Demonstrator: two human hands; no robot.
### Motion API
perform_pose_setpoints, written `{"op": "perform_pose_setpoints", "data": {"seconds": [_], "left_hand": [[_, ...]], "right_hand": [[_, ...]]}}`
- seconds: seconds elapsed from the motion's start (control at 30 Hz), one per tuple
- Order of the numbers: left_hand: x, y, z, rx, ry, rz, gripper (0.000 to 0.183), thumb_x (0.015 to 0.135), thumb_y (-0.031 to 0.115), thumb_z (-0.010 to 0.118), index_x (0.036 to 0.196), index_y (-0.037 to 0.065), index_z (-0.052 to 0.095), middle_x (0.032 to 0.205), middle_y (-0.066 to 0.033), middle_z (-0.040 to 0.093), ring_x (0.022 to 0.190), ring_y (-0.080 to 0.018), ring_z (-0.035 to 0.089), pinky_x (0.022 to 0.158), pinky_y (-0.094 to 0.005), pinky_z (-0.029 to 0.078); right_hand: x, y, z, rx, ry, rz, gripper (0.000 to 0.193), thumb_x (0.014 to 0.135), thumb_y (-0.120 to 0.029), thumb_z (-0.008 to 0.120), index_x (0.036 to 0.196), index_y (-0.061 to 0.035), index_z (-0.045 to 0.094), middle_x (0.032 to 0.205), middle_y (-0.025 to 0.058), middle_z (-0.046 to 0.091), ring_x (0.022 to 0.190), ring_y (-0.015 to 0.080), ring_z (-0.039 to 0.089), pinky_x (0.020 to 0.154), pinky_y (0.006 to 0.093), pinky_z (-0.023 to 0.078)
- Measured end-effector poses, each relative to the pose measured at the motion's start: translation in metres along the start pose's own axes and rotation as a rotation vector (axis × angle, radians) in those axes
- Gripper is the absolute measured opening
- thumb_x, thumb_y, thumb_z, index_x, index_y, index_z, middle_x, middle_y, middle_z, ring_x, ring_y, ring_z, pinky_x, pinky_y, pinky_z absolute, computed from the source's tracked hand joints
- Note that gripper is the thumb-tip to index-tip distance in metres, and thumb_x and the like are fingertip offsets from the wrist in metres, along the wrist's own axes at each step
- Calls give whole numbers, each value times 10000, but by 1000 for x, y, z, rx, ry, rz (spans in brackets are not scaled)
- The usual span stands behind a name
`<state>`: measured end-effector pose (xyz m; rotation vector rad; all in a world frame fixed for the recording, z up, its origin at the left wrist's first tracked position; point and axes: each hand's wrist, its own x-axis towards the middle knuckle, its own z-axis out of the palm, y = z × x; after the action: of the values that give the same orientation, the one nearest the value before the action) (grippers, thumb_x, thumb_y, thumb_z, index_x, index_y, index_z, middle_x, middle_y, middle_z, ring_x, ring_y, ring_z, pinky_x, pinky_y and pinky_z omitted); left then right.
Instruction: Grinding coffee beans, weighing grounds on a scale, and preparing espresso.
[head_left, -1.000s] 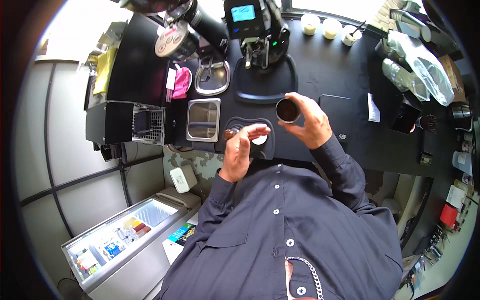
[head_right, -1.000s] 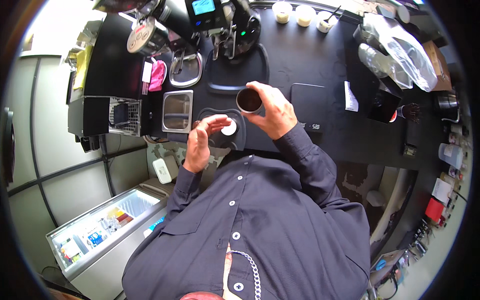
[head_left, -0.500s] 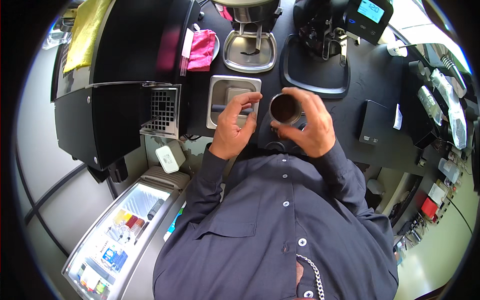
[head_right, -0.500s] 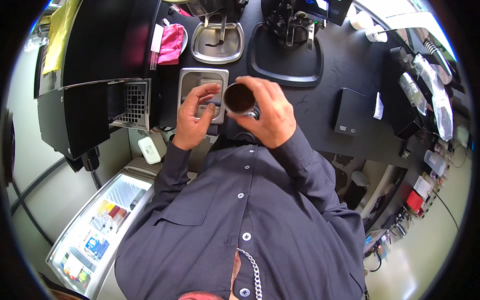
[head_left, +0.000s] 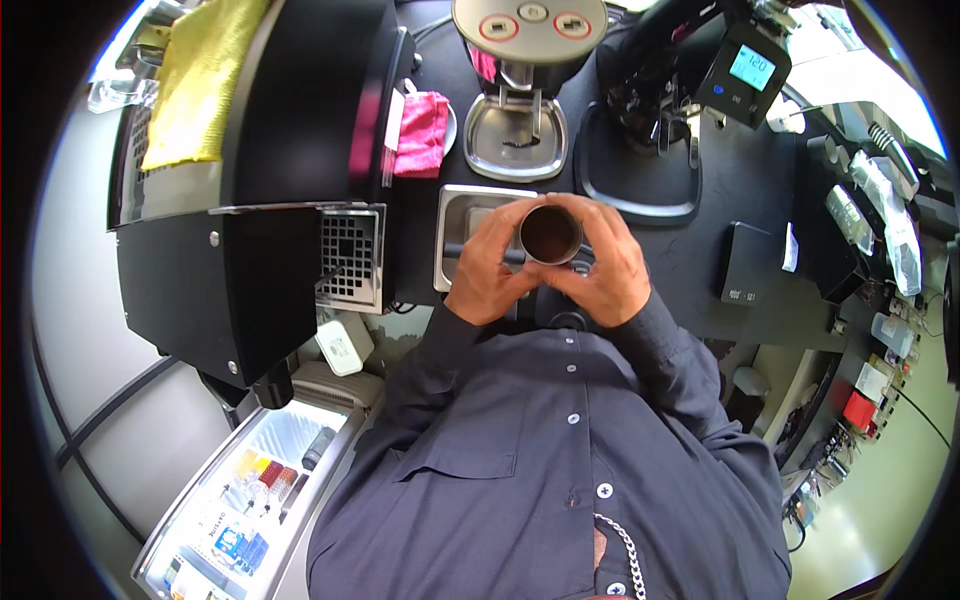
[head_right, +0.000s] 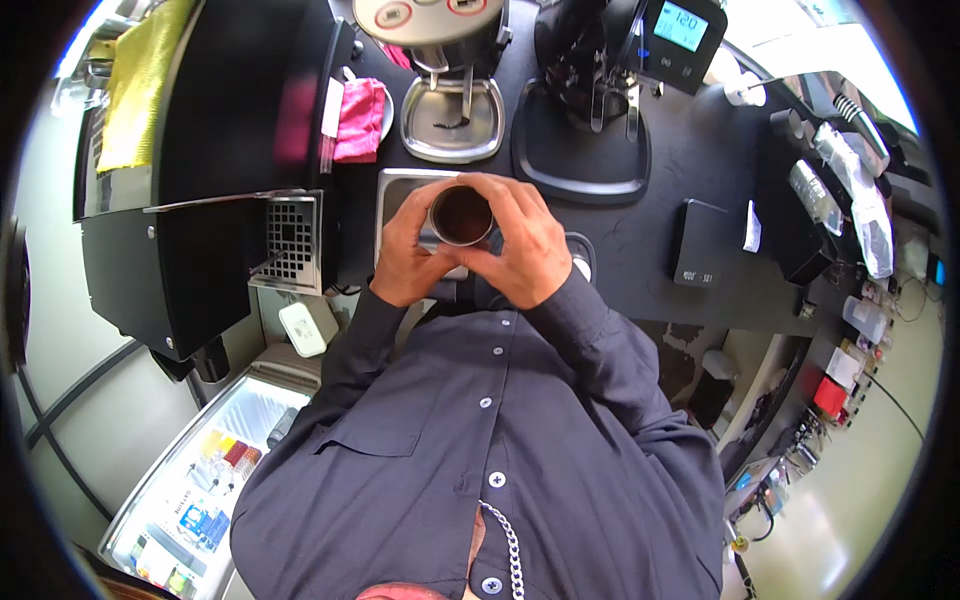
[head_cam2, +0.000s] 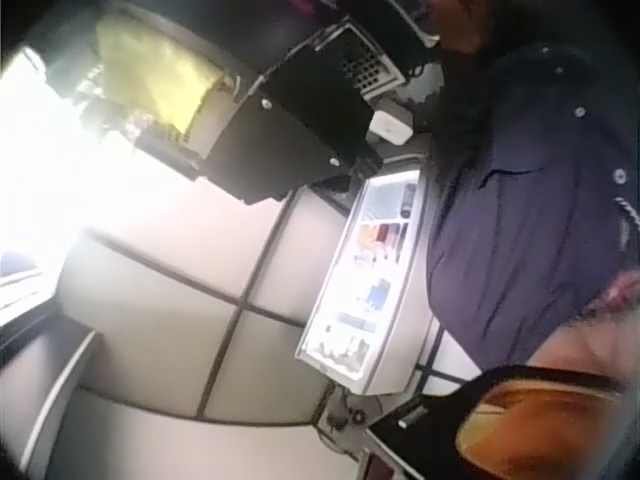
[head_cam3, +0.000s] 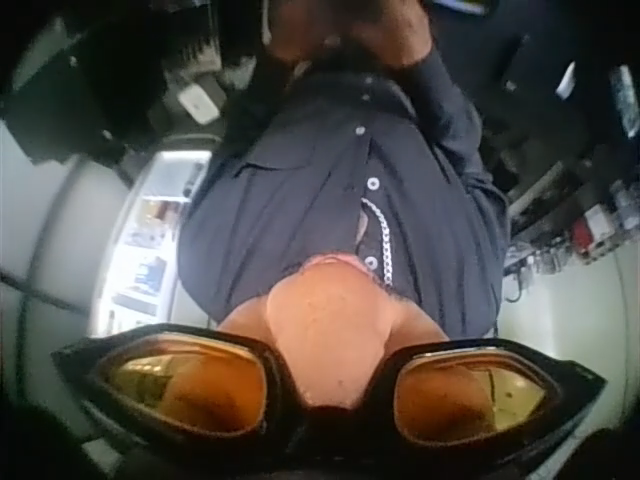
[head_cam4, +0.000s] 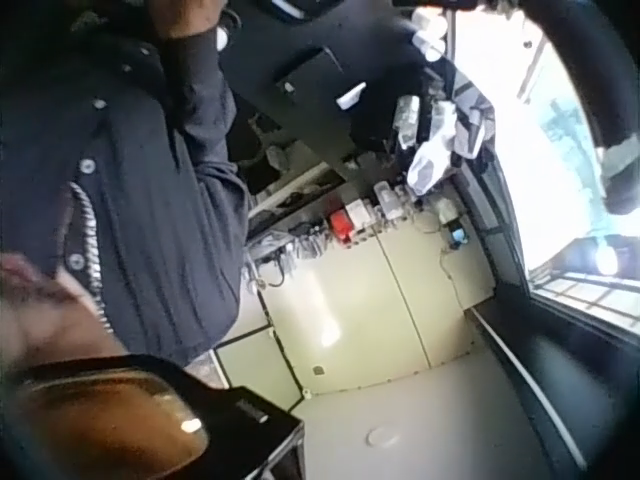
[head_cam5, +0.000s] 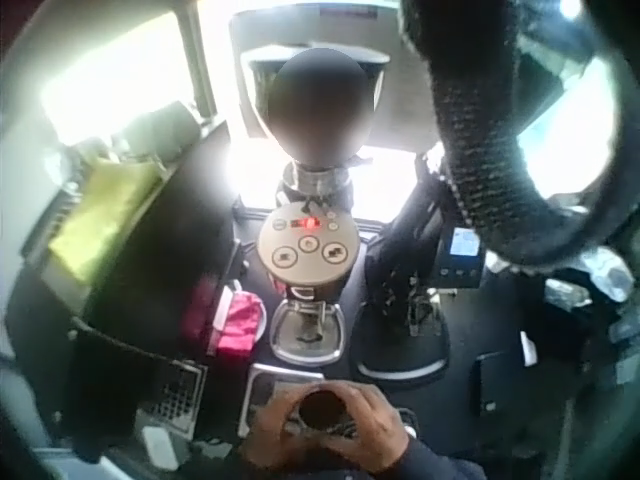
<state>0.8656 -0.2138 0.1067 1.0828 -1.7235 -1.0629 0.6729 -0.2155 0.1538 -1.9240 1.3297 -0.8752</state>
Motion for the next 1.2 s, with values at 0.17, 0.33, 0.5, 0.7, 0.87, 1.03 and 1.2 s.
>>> {"op": "perform_pose_setpoints", "data": {"seconds": [0.17,0.33,0.5,0.7,0.87,1.03,1.2], "left_hand": [[21,-47,-9,280,246,-67,620,729,191,901,1277,61,642,1175,-136,694,1070,-322,666,928,-409,520],[67,-76,-20,428,372,-16,588,741,301,892,1222,49,666,1015,-115,682,935,-317,651,841,-440,502],[110,-79,-13,542,364,-6,442,750,339,895,973,27,676,857,-104,648,843,-305,635,811,-436,491],[135,-91,1,383,374,-2,511,736,383,901,1026,30,671,950,-164,700,891,-367,679,791,-470,529],[146,-107,13,164,457,-44,465,731,320,918,1015,51,668,967,-144,729,904,-339,719,769,-438,560],[145,-107,18,232,455,-42,571,723,347,920,1105,51,616,1021,-163,721,947,-361,712,810,-444,569],[124,-115,16,367,589,75,907,704,406,916,1390,-12,494,1269,-213,633,1180,-399,611,1005,-460,491]], "right_hand": [[-1,-4,-9,73,106,105,841,780,-232,886,1482,-35,467,1374,199,595,1174,347,639,982,424,528],[-2,4,-27,30,174,124,606,848,-174,836,1375,-28,573,1317,169,637,1070,279,691,902,390,561],[31,-8,-43,-31,286,104,553,867,-147,800,1362,-32,581,1276,160,656,1065,269,688,873,377,558],[88,-13,-41,-297,273,-92,635,911,-268,743,1479,-132,492,1295,178,611,1092,352,655,919,427,534],[113,-7,-33,-485,131,29,728,932,-352,689,1572,-248,358,1148,178,669,1024,383,686,806,485,559],[112,-10,-32,-465,95,57,808,932,-378,694,1606,-303,256,877,154,720,768,388,720,688,489,559],[106,-6,-30,-234,17,32,888,919,-256,739,1633,-242,210,799,126,702,684,299,703,654,405,551]]}}
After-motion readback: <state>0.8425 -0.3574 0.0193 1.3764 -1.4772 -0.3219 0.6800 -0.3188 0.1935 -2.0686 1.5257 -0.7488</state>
